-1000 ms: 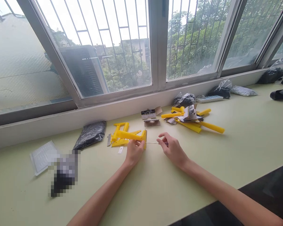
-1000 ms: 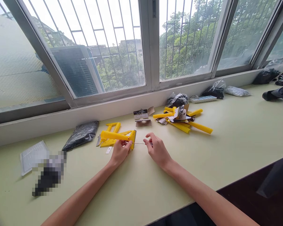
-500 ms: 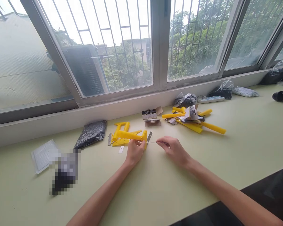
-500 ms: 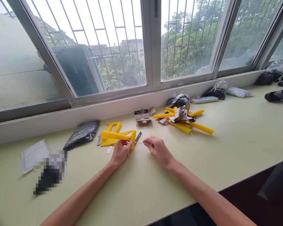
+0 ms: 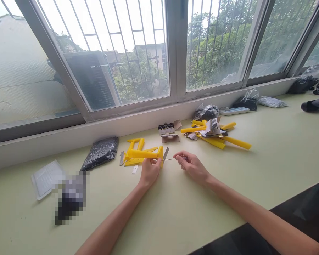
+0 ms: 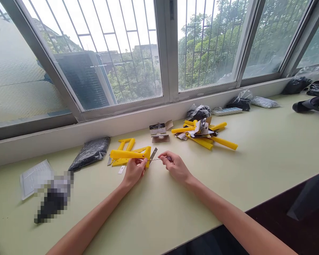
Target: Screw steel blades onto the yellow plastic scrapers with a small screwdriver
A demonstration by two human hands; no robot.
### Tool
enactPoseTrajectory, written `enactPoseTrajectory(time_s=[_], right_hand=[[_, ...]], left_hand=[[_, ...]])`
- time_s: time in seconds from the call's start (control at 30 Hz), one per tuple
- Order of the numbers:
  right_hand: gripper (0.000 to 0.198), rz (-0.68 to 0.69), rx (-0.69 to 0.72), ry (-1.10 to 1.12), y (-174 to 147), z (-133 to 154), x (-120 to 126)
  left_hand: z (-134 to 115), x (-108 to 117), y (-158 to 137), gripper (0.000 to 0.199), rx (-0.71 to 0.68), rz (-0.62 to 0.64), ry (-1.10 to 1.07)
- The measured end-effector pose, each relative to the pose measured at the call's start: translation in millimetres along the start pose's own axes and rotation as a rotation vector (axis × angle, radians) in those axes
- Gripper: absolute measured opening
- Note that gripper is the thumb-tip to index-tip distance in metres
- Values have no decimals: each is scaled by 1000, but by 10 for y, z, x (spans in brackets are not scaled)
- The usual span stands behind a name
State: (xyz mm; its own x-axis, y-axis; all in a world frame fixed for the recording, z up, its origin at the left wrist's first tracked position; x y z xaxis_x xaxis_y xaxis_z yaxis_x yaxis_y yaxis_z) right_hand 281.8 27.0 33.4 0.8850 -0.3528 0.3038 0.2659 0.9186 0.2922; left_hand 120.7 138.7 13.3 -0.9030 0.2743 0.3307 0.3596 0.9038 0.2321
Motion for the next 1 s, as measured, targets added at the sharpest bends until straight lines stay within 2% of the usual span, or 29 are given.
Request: enactPoseTrajectory(time_s=[0.17, 0.27, 0.5, 0.7, 0.9, 1.0], right_hand=[[43, -67, -4, -273, -31, -2, 41], [41, -75, -16, -347, -40, -16, 50], [24, -61, 76, -186, -32, 95, 40], [32, -32, 30, -266, -37, 42, 15], [22, -26, 94, -201, -59, 126, -12], [25, -22, 80, -225, -50, 110, -9]], left_hand=[[26, -4, 8, 27, 18, 6, -16], [20, 0, 5, 27, 19, 3, -9], [10, 3, 9, 26, 22, -3, -3], [24, 5, 11, 25, 28, -8, -29], [22, 4, 7, 24, 29, -6, -38], [6, 2, -1, 24, 19, -3, -41]])
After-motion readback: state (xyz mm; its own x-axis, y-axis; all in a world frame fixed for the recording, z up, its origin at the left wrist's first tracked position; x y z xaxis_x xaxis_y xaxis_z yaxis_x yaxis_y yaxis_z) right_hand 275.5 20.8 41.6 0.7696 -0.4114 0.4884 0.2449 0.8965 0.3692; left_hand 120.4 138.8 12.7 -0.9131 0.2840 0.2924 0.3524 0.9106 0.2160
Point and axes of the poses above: each hand's wrist, its own y-axis towards the middle knuckle, its own x-axis out of the back of the hand, z = x × y, the point moved 10 cm from there along y, towards the middle knuckle, and after that the axes turned 3 degrees about -y, right-handed, at the moved point
